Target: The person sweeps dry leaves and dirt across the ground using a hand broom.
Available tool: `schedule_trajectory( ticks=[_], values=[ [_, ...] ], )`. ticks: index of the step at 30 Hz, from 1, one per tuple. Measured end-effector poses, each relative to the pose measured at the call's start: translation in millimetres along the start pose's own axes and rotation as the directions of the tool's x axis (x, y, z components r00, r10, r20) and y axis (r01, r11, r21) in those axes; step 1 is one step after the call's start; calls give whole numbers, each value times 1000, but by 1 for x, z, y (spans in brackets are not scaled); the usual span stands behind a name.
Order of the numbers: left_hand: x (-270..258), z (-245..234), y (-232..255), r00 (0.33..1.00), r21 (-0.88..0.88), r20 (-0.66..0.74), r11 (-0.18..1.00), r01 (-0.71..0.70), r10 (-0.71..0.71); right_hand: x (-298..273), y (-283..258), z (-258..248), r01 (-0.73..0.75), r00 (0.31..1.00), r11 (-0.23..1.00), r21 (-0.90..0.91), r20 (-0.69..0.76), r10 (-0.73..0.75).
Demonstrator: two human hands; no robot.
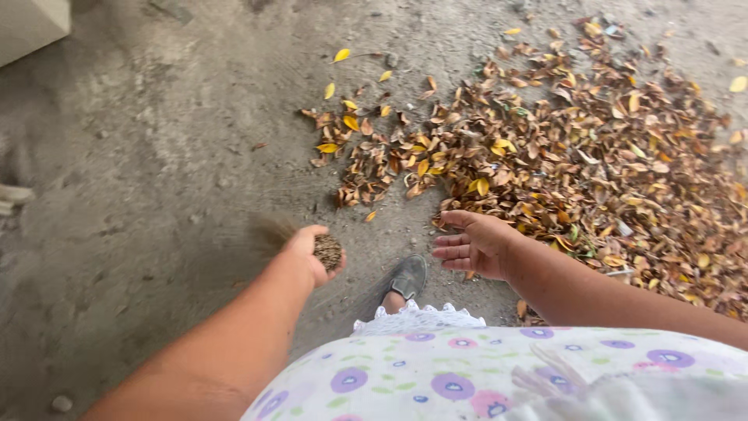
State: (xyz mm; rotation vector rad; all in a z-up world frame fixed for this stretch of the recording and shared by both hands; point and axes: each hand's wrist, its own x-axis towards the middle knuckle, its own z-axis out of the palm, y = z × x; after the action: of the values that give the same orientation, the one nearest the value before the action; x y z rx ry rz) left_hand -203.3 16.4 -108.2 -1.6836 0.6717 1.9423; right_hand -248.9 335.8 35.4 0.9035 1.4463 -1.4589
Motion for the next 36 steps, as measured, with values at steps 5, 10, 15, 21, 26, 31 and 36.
schedule_trajectory(
  ticks=[5,10,15,21,26,31,36],
  values=[
    [-19,104,-24,955,283,250,955,85,-159,-8,-29,-13,2,998,999,52,-56,1],
    [-75,132,-20,826,312,507,946,91,-247,-5,-53,-10,15,996,999,51,-88,-10],
    [-96,83,-20,890,237,445,971,-12,-98,20,-67,19,10,1000,1000,-26,-5,-10],
    [-76,-36,-28,987,-122,-20,979,-160,159,34,-68,70,-5,995,992,-125,101,18],
    [-41,-162,8,968,-407,-226,892,-194,108,31,-66,92,-17,991,988,-153,131,38],
    [-24,-213,45,970,-528,-237,833,-166,43,21,-71,93,-11,998,989,-147,53,19],
    [-20,-121,56,991,-317,-134,948,-33,-10,7,-75,114,-9,1000,996,-84,-21,7]
  ],
)
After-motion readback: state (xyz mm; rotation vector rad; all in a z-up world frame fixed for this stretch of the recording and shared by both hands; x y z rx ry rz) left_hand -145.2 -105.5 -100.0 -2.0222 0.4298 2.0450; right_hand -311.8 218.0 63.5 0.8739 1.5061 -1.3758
